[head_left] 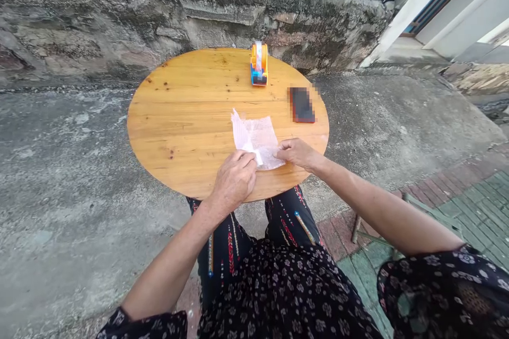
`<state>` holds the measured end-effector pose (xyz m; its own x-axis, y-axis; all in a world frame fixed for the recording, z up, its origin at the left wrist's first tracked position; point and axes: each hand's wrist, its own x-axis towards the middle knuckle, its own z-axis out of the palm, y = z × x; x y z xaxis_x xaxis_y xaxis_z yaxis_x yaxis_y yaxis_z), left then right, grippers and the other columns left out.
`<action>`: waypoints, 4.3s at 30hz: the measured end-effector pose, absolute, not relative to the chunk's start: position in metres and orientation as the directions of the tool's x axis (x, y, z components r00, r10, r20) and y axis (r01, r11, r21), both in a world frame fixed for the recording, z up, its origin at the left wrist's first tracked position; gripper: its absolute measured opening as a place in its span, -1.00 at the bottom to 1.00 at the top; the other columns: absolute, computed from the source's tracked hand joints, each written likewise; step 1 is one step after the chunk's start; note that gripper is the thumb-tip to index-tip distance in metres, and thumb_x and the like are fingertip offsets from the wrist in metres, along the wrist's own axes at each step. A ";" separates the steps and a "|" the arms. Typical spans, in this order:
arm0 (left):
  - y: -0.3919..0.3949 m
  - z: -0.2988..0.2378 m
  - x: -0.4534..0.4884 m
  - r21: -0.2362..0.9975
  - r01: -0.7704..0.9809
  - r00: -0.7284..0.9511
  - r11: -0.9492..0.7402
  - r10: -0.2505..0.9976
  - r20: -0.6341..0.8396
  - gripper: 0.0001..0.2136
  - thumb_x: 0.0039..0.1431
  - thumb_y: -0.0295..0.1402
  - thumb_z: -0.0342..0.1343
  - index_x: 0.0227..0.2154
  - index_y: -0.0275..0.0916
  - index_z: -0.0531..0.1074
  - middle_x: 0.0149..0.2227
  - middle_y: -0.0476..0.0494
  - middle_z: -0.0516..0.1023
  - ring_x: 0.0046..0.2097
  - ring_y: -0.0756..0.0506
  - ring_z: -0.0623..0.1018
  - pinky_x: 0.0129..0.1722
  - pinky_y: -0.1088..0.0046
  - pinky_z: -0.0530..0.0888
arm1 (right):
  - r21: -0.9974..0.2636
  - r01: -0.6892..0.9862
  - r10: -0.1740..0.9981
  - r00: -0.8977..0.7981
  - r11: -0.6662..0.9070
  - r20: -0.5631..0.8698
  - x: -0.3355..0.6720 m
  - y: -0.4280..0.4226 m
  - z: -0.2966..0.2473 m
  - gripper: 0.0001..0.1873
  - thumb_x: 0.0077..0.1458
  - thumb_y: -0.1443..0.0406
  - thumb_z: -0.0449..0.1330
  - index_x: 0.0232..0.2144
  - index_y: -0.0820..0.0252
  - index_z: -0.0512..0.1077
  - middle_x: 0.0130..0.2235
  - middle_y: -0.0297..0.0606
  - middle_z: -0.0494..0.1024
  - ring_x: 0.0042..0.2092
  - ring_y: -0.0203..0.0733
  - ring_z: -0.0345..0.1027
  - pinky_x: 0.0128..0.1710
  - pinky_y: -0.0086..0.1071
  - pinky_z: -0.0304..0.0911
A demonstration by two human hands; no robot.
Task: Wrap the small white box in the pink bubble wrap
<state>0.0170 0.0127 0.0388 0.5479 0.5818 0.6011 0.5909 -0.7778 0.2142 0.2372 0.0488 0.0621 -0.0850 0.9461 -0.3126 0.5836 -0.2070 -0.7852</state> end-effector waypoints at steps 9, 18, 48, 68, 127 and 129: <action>0.013 0.040 0.016 0.219 0.592 0.558 -0.776 0.590 0.584 -0.84 0.16 -0.61 0.00 -0.35 -0.31 0.46 -0.19 -0.25 0.57 -0.13 -0.21 0.45 -0.12 0.18 0.52 | -0.832 0.544 0.943 -0.207 -0.110 -0.261 0.238 0.056 0.054 -0.57 -0.17 0.03 0.31 -0.64 0.17 0.22 -0.59 -0.51 0.17 -0.50 -0.40 0.00 -0.47 -0.43 -0.10; 0.013 0.043 0.016 0.175 0.608 0.592 -0.774 0.589 0.550 -0.85 0.19 -0.60 0.02 -0.30 -0.33 0.47 -0.16 -0.24 0.57 -0.11 -0.21 0.45 -0.08 0.21 0.51 | -0.806 0.591 0.985 -0.156 0.033 -0.074 0.229 0.050 0.042 -0.74 -0.11 0.20 0.24 -0.58 0.16 0.22 -0.55 -0.47 0.23 -0.47 -0.37 0.07 -0.47 -0.45 -0.05; 0.012 0.044 0.012 0.158 0.619 0.614 -0.769 0.600 0.513 -0.80 0.25 -0.55 -0.02 -0.17 -0.35 0.49 -0.12 -0.22 0.57 -0.08 -0.20 0.44 -0.05 0.23 0.49 | -0.942 0.324 0.985 -0.170 0.092 0.037 0.186 0.046 0.053 -0.48 0.00 0.42 0.22 0.05 0.29 0.28 -0.57 -0.55 0.38 -0.54 -0.38 0.32 -0.49 -0.47 0.28; 0.000 0.035 0.012 0.259 0.671 0.483 -0.695 0.674 0.558 -0.79 0.23 -0.53 0.01 -0.15 -0.30 0.51 -0.13 -0.28 0.49 -0.06 -0.21 0.42 -0.10 0.19 0.50 | -0.965 0.200 0.950 -0.294 0.168 0.104 0.192 0.023 0.044 -0.35 0.07 0.44 0.05 0.23 0.26 0.11 -0.13 -0.20 0.53 -0.38 -0.38 0.32 -0.28 -0.36 0.33; 0.033 0.033 0.010 0.525 0.605 0.214 -0.598 0.758 0.616 -0.81 0.26 -0.46 0.03 -0.19 -0.26 0.54 -0.11 -0.21 0.59 -0.11 -0.14 0.51 -0.08 0.21 0.50 | -0.445 0.690 0.813 -0.401 0.571 0.422 0.191 0.011 0.046 -0.46 0.17 0.43 0.11 0.19 0.11 0.25 -0.08 -0.18 0.62 -0.03 0.04 0.37 -0.02 0.00 0.20; 0.035 0.033 0.012 0.522 0.609 0.221 -0.598 0.759 0.612 -0.81 0.26 -0.47 0.03 -0.19 -0.27 0.54 -0.13 -0.20 0.59 -0.13 -0.13 0.50 -0.10 0.24 0.50 | -0.445 0.673 0.797 -0.403 0.591 0.450 0.193 0.013 0.044 -0.47 0.17 0.43 0.12 0.18 0.07 0.27 -0.09 -0.19 0.62 0.07 0.05 0.34 0.04 0.02 0.17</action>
<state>0.0122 0.0351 0.0330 0.2214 0.7594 0.6119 0.6088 -0.5977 0.5216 0.1932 0.0127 0.0441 -0.4028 0.7973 0.4496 0.6727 0.5909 -0.4453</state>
